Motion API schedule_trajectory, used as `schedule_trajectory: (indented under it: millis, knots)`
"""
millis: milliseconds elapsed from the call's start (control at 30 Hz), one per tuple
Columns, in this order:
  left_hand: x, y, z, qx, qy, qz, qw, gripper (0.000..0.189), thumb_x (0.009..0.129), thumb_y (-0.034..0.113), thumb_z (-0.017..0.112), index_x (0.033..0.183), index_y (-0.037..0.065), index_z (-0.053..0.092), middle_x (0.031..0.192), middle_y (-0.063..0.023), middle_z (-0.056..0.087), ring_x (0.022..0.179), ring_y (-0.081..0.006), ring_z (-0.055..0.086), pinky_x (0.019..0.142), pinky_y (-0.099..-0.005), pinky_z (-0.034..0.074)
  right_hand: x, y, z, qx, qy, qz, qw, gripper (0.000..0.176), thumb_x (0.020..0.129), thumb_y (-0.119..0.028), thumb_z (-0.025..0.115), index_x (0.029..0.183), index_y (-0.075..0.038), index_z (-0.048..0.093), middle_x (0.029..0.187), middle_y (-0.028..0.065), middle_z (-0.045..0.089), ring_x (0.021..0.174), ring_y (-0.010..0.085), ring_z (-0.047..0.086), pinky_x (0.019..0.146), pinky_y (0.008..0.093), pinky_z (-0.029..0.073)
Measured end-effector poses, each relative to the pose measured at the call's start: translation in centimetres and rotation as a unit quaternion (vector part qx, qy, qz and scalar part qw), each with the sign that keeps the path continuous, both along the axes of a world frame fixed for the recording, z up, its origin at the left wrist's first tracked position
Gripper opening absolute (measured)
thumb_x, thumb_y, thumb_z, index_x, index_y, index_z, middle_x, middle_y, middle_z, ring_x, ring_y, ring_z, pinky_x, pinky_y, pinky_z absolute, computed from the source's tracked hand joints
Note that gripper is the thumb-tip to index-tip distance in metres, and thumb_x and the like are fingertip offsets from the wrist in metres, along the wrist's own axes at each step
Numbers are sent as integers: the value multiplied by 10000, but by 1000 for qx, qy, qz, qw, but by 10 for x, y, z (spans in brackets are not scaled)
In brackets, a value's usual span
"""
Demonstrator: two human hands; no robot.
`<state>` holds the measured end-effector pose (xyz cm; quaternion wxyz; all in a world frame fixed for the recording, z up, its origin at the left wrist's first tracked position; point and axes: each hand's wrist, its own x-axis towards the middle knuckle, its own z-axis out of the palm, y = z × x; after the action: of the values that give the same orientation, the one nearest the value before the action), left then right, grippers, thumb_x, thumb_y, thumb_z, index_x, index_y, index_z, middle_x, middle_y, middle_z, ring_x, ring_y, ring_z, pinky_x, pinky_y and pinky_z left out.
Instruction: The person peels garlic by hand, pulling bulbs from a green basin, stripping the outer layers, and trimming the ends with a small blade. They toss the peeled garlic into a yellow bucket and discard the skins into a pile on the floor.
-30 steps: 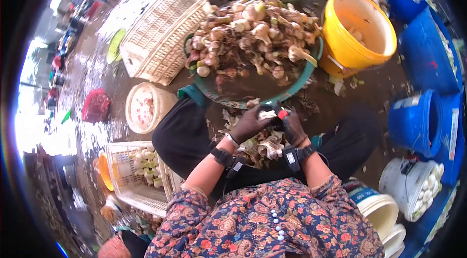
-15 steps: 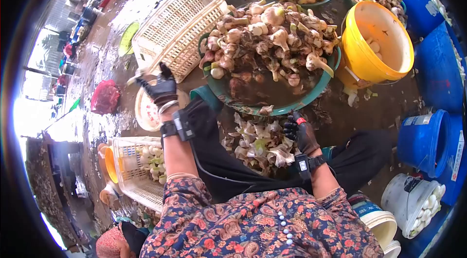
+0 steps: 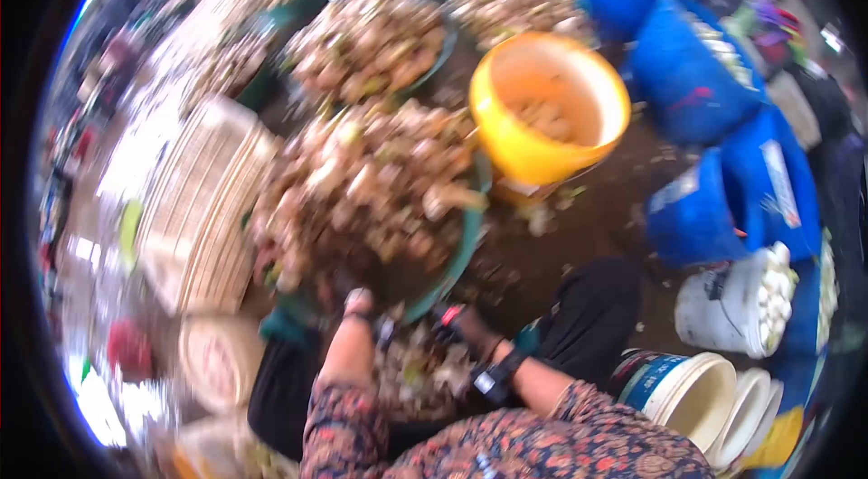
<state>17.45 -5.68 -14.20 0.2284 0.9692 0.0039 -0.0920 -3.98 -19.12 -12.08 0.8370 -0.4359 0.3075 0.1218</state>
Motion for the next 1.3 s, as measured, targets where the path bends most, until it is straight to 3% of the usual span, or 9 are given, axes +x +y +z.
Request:
schedule_trajectory:
  millis: [167, 300, 567, 600, 767, 867, 1100, 1167, 1300]
  knots:
    - [10, 30, 35, 74, -63, -353, 930, 431, 688, 287, 697, 1026, 28, 637, 880, -181, 667, 835, -326, 644, 736, -402, 502, 11, 11, -14, -76, 27, -26, 996, 309, 862, -365, 582, 784, -68, 623, 651, 11, 597, 563, 107, 541, 512, 288, 437]
    - [15, 55, -48, -315, 96, -102, 939, 487, 623, 333, 744, 1037, 110, 618, 916, -121, 663, 858, -287, 629, 756, -415, 499, 16, 9, 27, 6, 63, -37, 997, 385, 847, -463, 587, 820, -79, 560, 630, -9, 549, 509, 108, 518, 434, 268, 415]
    - [-10, 0, 17, 195, -221, -494, 818, 473, 747, 366, 635, 1091, 51, 560, 1057, -193, 581, 1009, -300, 561, 871, -393, 441, 0, 11, -35, 88, -10, 4, 996, 515, 859, -517, 521, 1072, -54, 585, 825, 66, 649, 640, 147, 609, 565, 280, 495]
    - [45, -9, -94, 160, 144, -358, 909, 519, 762, 409, 593, 1153, 73, 530, 1236, -220, 480, 1167, -313, 460, 955, -409, 375, 3, 10, -37, 86, -14, 4, 996, 515, 859, -517, 521, 1072, -54, 585, 825, 66, 649, 640, 147, 609, 565, 280, 495]
    - [39, -9, -174, 160, -76, -506, 844, 518, 792, 460, 475, 1155, 100, 560, 1175, -157, 574, 1034, -338, 572, 861, -438, 449, 8, 7, -22, 10, 31, -7, 999, 421, 885, -448, 505, 1029, -64, 600, 792, 56, 639, 608, 139, 582, 549, 285, 478]
    - [9, -32, -12, 266, 46, -618, 738, 408, 773, 354, 551, 1102, 118, 600, 1144, -154, 583, 1022, -338, 568, 859, -427, 439, 9, 13, 0, -19, 39, -23, 999, 355, 881, -424, 534, 930, -81, 613, 678, 17, 605, 523, 112, 548, 461, 271, 432]
    - [-11, 13, 22, -109, -205, -625, 746, 358, 716, 312, 681, 985, 80, 647, 981, -141, 638, 920, -334, 603, 803, -405, 475, 22, 5, -25, 53, 15, -68, 996, 396, 821, -517, 591, 798, -122, 563, 572, -43, 473, 441, 78, 417, 407, 245, 329]
    - [-40, 8, 79, -293, 256, -256, 885, 407, 735, 218, 757, 1075, 33, 632, 961, -117, 654, 849, -199, 609, 733, -339, 512, 20, 5, -20, 183, 5, -56, 981, 396, 811, -524, 601, 798, -131, 560, 568, -48, 461, 437, 75, 402, 406, 239, 314]
    - [-85, 0, 120, -382, 252, -328, 826, 327, 785, 27, 675, 1097, -28, 590, 980, -90, 637, 839, -159, 598, 730, -280, 494, 9, 10, 45, 142, -51, -47, 987, 348, 845, -505, 570, 862, -158, 587, 593, -51, 482, 470, 67, 426, 427, 213, 313]
